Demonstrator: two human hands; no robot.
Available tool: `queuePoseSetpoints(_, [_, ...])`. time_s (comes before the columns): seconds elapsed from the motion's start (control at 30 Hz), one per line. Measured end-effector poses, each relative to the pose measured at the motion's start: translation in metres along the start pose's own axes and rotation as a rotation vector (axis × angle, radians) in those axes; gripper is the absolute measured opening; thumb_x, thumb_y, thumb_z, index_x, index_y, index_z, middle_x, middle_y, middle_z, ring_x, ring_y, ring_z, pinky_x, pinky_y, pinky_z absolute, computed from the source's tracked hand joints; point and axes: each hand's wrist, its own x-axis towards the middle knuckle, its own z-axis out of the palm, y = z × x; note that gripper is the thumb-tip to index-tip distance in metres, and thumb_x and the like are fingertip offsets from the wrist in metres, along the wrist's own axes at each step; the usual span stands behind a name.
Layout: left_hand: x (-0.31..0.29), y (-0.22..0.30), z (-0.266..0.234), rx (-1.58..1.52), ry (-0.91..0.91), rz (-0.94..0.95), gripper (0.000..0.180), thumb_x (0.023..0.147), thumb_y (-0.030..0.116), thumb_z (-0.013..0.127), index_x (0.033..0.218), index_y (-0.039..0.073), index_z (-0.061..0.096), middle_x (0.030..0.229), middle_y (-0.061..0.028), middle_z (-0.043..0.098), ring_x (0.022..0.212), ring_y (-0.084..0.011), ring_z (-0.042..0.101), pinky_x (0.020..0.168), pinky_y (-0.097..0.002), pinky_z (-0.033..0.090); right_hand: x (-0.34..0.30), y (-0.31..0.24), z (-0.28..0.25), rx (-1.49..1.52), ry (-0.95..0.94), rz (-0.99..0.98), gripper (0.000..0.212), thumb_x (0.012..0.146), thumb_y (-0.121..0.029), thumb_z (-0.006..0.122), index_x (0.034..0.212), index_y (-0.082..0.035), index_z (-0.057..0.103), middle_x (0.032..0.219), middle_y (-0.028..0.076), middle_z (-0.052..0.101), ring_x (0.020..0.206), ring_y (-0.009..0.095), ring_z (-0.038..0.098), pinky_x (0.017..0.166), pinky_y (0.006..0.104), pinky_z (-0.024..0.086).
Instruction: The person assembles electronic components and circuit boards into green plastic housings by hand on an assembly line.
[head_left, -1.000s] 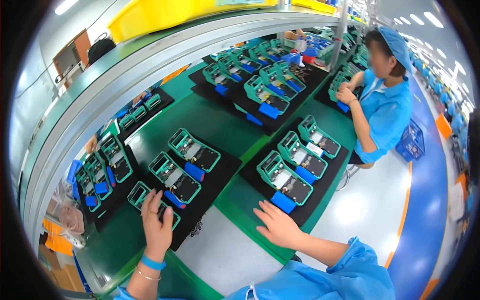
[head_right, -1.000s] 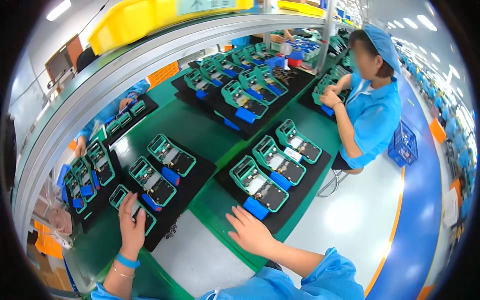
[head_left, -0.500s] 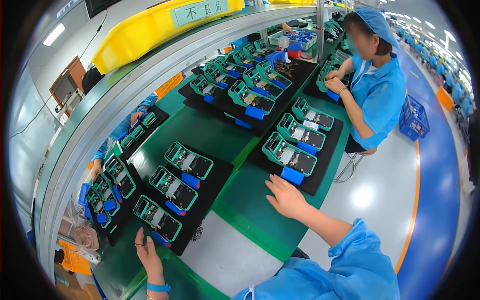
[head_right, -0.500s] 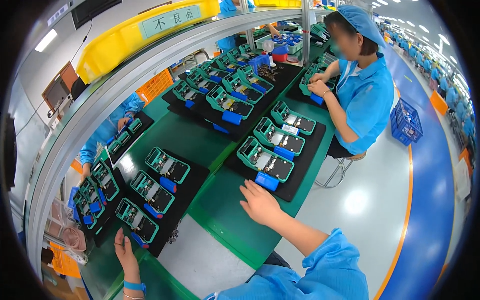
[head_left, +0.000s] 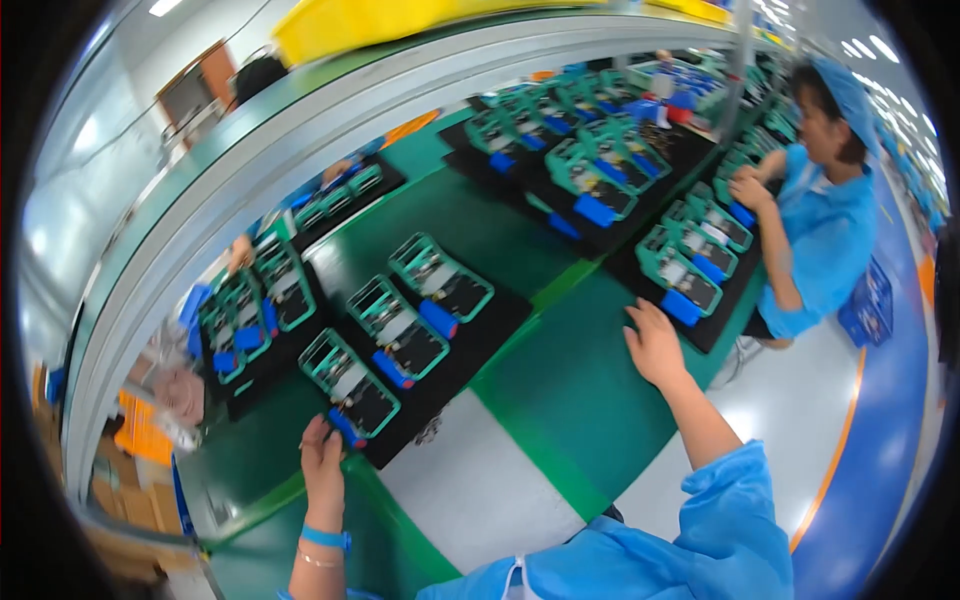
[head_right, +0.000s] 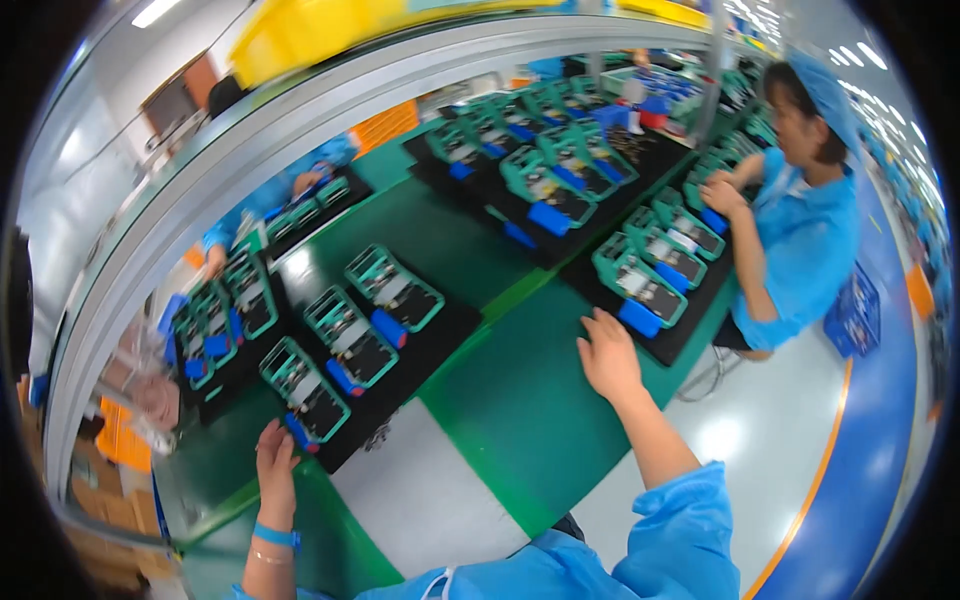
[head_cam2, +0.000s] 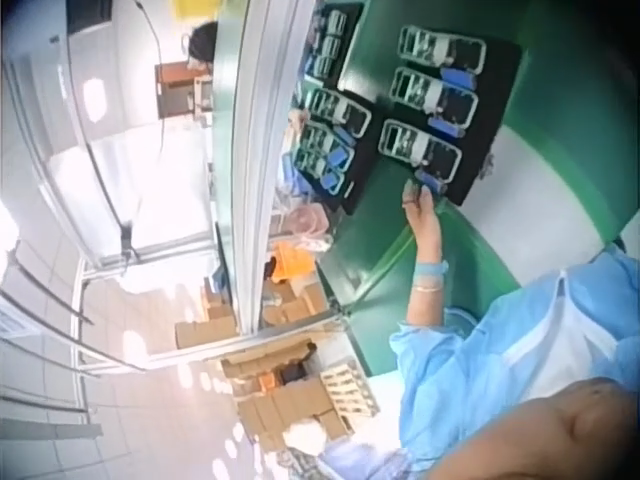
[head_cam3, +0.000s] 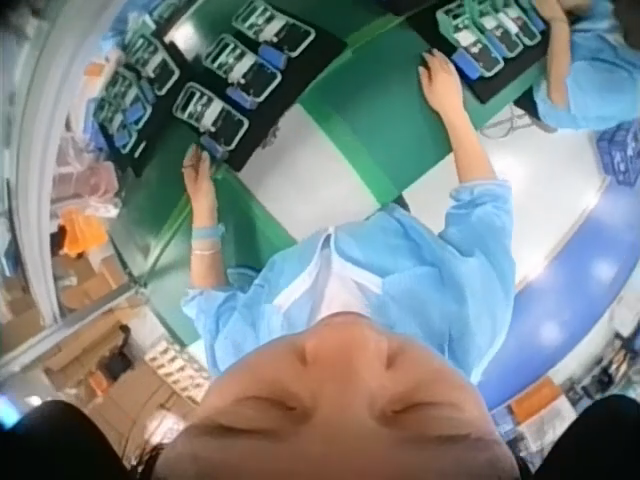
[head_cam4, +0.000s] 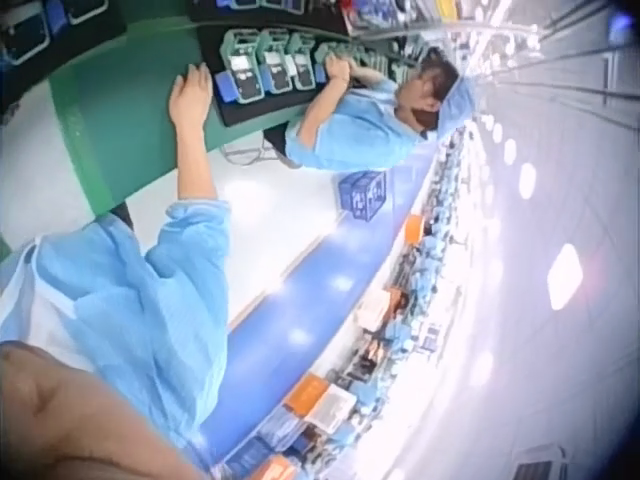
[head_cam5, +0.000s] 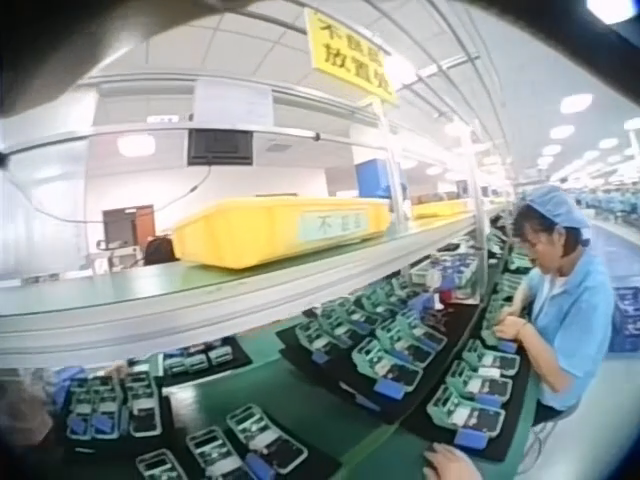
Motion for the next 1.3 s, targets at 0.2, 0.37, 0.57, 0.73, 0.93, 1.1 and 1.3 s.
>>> queuePoseSetpoints(0.2, [0.009,0.022,-0.004,-0.31,-0.073,-0.28,0.057,0.098,0.02,0.057,0.148,0.003,0.037,0.131,-0.0099,0.056,0.112,-0.0219,0.058,0.089,-0.0391,0.048,0.037,-0.072,0.018,0.462,-0.086,0.06,0.027,0.095,-0.015,0.06,0.12,-0.004,0.066,0.127,0.017,0.065,0.12,0.035,0.059,0.098,0.0417,0.049])
queuePoseSetpoints(0.37, [0.024,0.019,-0.005,-0.451,-0.071,-0.358,0.041,0.097,0.013,0.054,0.136,0.002,0.049,0.112,-0.0061,0.062,0.093,-0.0174,0.06,0.068,-0.0309,0.05,0.088,-0.107,0.071,0.475,-0.183,0.112,0.028,0.098,-0.025,0.057,0.113,-0.004,0.068,0.104,0.019,0.071,0.099,0.036,0.068,0.087,0.0408,0.053])
queuePoseSetpoints(0.57, [0.035,0.035,0.007,-0.322,-0.097,-0.304,0.016,0.101,0.011,0.05,0.115,0.008,0.058,0.085,0.0015,0.06,0.067,-0.0081,0.052,0.052,-0.024,0.04,0.125,-0.104,0.073,0.517,-0.48,0.104,0.034,0.097,-0.028,0.06,0.105,0.003,0.068,0.091,0.017,0.071,0.085,0.029,0.068,0.076,0.0389,0.051])
queuePoseSetpoints(0.73, [0.02,0.064,0.01,-0.18,-0.075,-0.215,0.028,0.1,0.012,0.053,0.126,0.003,0.058,0.084,0.0035,0.056,0.067,-0.0059,0.048,0.053,-0.0208,0.039,0.098,-0.126,0.017,0.593,-0.311,0.223,0.031,0.098,-0.024,0.061,0.107,0.005,0.066,0.089,0.013,0.068,0.082,0.021,0.062,0.076,0.0342,0.049])
queuePoseSetpoints(0.93, [-0.012,0.098,0.006,-0.186,-0.222,-0.212,0.028,0.101,0.011,0.05,0.127,0.005,0.059,0.089,0.0044,0.059,0.065,-0.0034,0.045,0.053,-0.0193,0.037,0.03,-0.124,-0.065,0.631,-0.23,0.376,0.024,0.1,-0.017,0.059,0.111,0.003,0.062,0.084,0.001,0.06,0.079,0.008,0.053,0.073,0.0248,0.045])
queuePoseSetpoints(1.1, [-0.034,0.122,0.012,-0.285,-0.422,-0.198,0.029,0.102,0.012,0.052,0.129,0.002,0.055,0.099,0.0021,0.063,0.074,-0.0047,0.05,0.063,-0.0213,0.042,-0.005,-0.123,-0.127,0.562,-0.255,0.594,0.024,0.1,-0.015,0.058,0.115,0.003,0.06,0.085,-0.003,0.058,0.077,0.004,0.049,0.069,0.0215,0.042])
queuePoseSetpoints(1.3, [-0.052,0.096,0.037,-0.395,-0.595,-0.261,0.037,0.102,0.01,0.053,0.136,0.0,0.045,0.112,-0.0046,0.059,0.074,-0.0076,0.056,0.064,-0.0228,0.049,-0.02,-0.114,-0.134,0.137,-0.091,0.53,0.022,0.098,-0.014,0.061,0.115,0.0,0.065,0.099,0.01,0.066,0.091,0.021,0.064,0.082,0.0324,0.05])
